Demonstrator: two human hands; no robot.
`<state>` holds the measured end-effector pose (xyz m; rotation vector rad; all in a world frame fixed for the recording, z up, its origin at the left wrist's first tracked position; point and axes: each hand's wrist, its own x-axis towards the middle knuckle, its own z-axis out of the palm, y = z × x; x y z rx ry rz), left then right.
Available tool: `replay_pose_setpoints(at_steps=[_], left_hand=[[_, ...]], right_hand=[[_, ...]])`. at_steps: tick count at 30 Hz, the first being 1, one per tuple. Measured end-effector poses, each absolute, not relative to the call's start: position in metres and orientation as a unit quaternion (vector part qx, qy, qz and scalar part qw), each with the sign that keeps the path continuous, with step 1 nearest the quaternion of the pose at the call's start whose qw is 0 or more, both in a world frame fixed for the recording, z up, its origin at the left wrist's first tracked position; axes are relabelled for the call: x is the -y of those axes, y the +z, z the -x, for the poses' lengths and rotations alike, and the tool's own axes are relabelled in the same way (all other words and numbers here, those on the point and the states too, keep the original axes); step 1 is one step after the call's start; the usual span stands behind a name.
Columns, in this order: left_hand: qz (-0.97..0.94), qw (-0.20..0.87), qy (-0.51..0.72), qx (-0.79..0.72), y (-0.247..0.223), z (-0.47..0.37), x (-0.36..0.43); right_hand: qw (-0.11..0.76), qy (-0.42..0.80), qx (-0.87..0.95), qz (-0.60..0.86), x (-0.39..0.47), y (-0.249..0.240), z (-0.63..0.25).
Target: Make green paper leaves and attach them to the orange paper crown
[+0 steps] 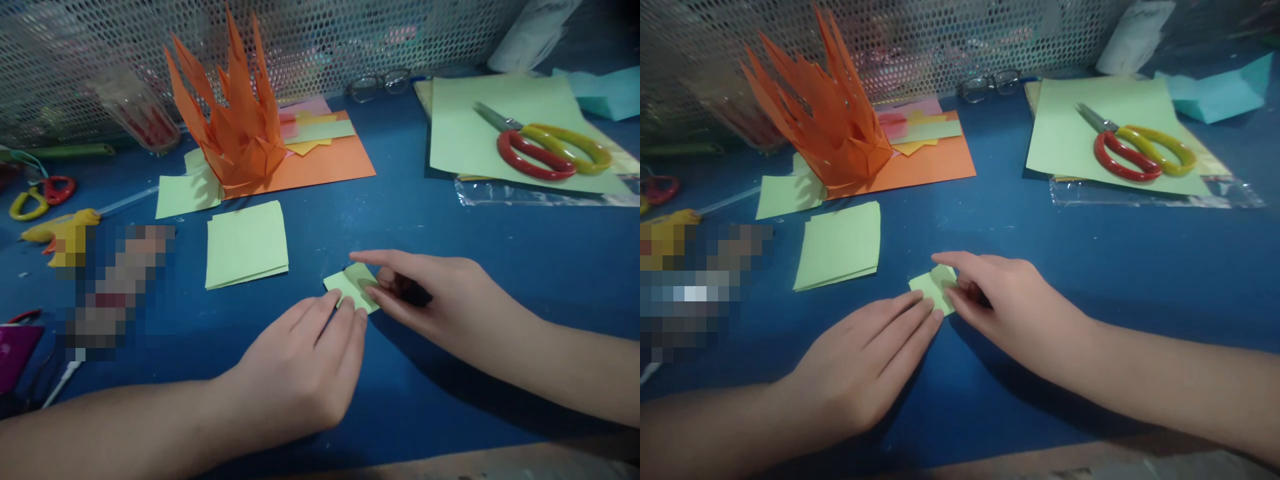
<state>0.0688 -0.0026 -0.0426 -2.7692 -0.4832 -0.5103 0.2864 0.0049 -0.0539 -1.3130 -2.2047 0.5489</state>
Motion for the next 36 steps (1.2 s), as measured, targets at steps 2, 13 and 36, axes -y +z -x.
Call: replay_pose_setpoints(at_steps=[2, 13, 36], left_hand=[[0.961, 0.143, -0.169, 0.166, -0.042, -0.069, 0.005], [0.955, 0.088, -0.157, 0.237, -0.044, -0.075, 0.014], [0.960, 0.010, -0.141, 0.240, -0.032, -0.077, -0.001]], right_hand=[[0.252, 0.190, 0.816, 0.485, -0.005, -0.055, -0.287], [0.249, 0.119, 0.839, 0.468, -0.008, -0.060, -0.284], [0.207, 0.121, 0.861, 0.448, -0.009, -0.064, -0.292]])
